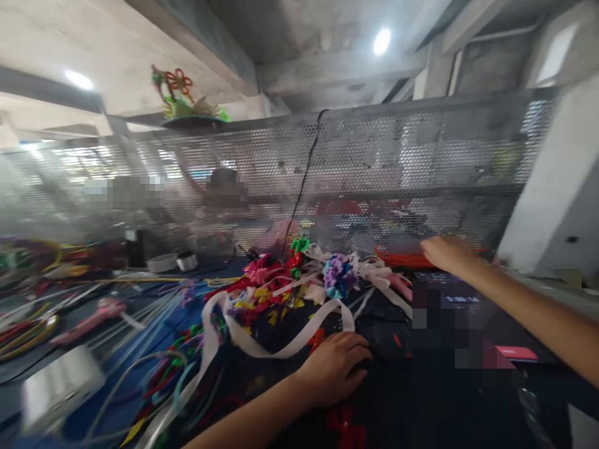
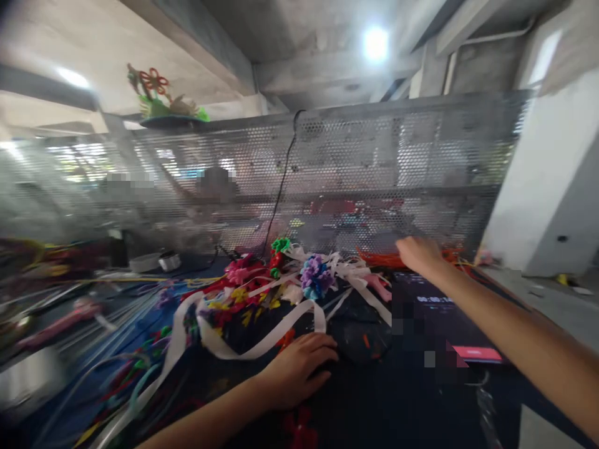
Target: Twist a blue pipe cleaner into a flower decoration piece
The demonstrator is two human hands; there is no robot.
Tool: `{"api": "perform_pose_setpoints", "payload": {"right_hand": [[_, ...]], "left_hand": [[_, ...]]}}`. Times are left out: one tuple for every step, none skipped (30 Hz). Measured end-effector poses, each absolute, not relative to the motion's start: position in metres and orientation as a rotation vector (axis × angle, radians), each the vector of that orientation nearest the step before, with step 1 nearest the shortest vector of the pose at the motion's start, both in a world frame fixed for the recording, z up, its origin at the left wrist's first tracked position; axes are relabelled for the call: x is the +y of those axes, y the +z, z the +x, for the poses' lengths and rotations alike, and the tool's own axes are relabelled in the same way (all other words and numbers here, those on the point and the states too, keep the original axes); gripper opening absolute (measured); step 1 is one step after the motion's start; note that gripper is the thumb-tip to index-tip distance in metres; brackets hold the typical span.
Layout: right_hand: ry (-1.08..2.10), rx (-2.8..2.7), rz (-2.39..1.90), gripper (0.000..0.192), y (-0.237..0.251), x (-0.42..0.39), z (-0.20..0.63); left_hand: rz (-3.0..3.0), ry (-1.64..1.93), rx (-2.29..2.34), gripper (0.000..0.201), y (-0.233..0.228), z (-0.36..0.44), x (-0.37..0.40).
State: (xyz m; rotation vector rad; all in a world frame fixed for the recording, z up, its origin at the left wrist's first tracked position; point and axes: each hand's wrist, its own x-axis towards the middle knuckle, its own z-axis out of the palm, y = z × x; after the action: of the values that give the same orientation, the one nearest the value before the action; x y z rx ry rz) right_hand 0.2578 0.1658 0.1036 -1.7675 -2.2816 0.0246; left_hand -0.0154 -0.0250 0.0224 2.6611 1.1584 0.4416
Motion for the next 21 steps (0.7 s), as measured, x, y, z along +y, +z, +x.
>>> {"api": "perform_pose_setpoints", "payload": {"right_hand": [[-0.022, -2.249, -1.774, 0.017, 0.103, 0.182, 0.259], [-0.045, -2.241, -1.783, 0.018, 0.099, 0.195, 0.260], [-0.057, -2.244, -1.788, 0.017, 0.094, 0.206, 0.261], [-0.057, -2.260, -1.790, 0.015, 0.086, 0.214, 0.261], [-0.052, -2.302, -1.776, 0.013, 0.078, 0.221, 0.261], [-0.050, -2.340, -1.770, 0.012, 0.068, 0.226, 0.260], [-0.041, -2.370, -1.767, 0.013, 0.060, 0.231, 0.258], [-0.028, -2.404, -1.766, 0.016, 0.051, 0.235, 0.257], [-0.016, -2.434, -1.769, 0.021, 0.044, 0.239, 0.256], [-0.005, -2.461, -1.775, 0.024, 0.038, 0.242, 0.255], [0.004, -2.485, -1.782, 0.026, 0.034, 0.245, 0.255], [0.007, -2.504, -1.791, 0.027, 0.031, 0.248, 0.255], [0.005, -2.519, -1.799, 0.027, 0.029, 0.250, 0.255], [0.000, -2.531, -1.806, 0.027, 0.029, 0.252, 0.255], [-0.010, -2.540, -1.812, 0.028, 0.028, 0.254, 0.256], [-0.023, -2.545, -1.817, 0.028, 0.029, 0.255, 0.256], [-0.038, -2.548, -1.820, 0.028, 0.030, 0.256, 0.257], [-0.055, -2.549, -1.821, 0.028, 0.031, 0.257, 0.258], [-0.072, -2.547, -1.822, 0.028, 0.032, 0.258, 0.259], [-0.091, -2.541, -1.825, 0.028, 0.033, 0.258, 0.261], [-0.109, -2.534, -1.830, 0.028, 0.034, 0.258, 0.264]], "left_hand": [[2.641, 0.451, 1.180, 0.027, 0.022, -0.015, -0.023], [2.622, 0.457, 1.198, 0.027, 0.022, -0.014, -0.022], [2.605, 0.465, 1.208, 0.028, 0.022, -0.014, -0.020], [2.591, 0.469, 1.211, 0.028, 0.021, -0.014, -0.018], [2.578, 0.469, 1.212, 0.029, 0.021, -0.014, -0.016], [2.566, 0.469, 1.211, 0.030, 0.020, -0.014, -0.014], [2.555, 0.466, 1.209, 0.031, 0.020, -0.014, -0.013], [2.546, 0.463, 1.206, 0.032, 0.020, -0.014, -0.012], [2.540, 0.461, 1.203, 0.033, 0.019, -0.014, -0.011], [2.539, 0.461, 1.200, 0.033, 0.019, -0.014, -0.011], [2.540, 0.463, 1.198, 0.033, 0.019, -0.014, -0.011], [2.543, 0.466, 1.198, 0.032, 0.019, -0.014, -0.011], [2.546, 0.468, 1.199, 0.031, 0.019, -0.014, -0.012], [2.547, 0.468, 1.202, 0.031, 0.019, -0.014, -0.012], [2.548, 0.465, 1.203, 0.030, 0.019, -0.014, -0.012], [2.549, 0.462, 1.202, 0.030, 0.020, -0.014, -0.013], [2.550, 0.459, 1.200, 0.030, 0.020, -0.014, -0.013], [2.552, 0.459, 1.199, 0.031, 0.020, -0.014, -0.013], [2.554, 0.461, 1.199, 0.031, 0.021, -0.013, -0.013], [2.556, 0.464, 1.200, 0.031, 0.020, -0.013, -0.013], [2.559, 0.469, 1.201, 0.031, 0.020, -0.013, -0.012]]}}
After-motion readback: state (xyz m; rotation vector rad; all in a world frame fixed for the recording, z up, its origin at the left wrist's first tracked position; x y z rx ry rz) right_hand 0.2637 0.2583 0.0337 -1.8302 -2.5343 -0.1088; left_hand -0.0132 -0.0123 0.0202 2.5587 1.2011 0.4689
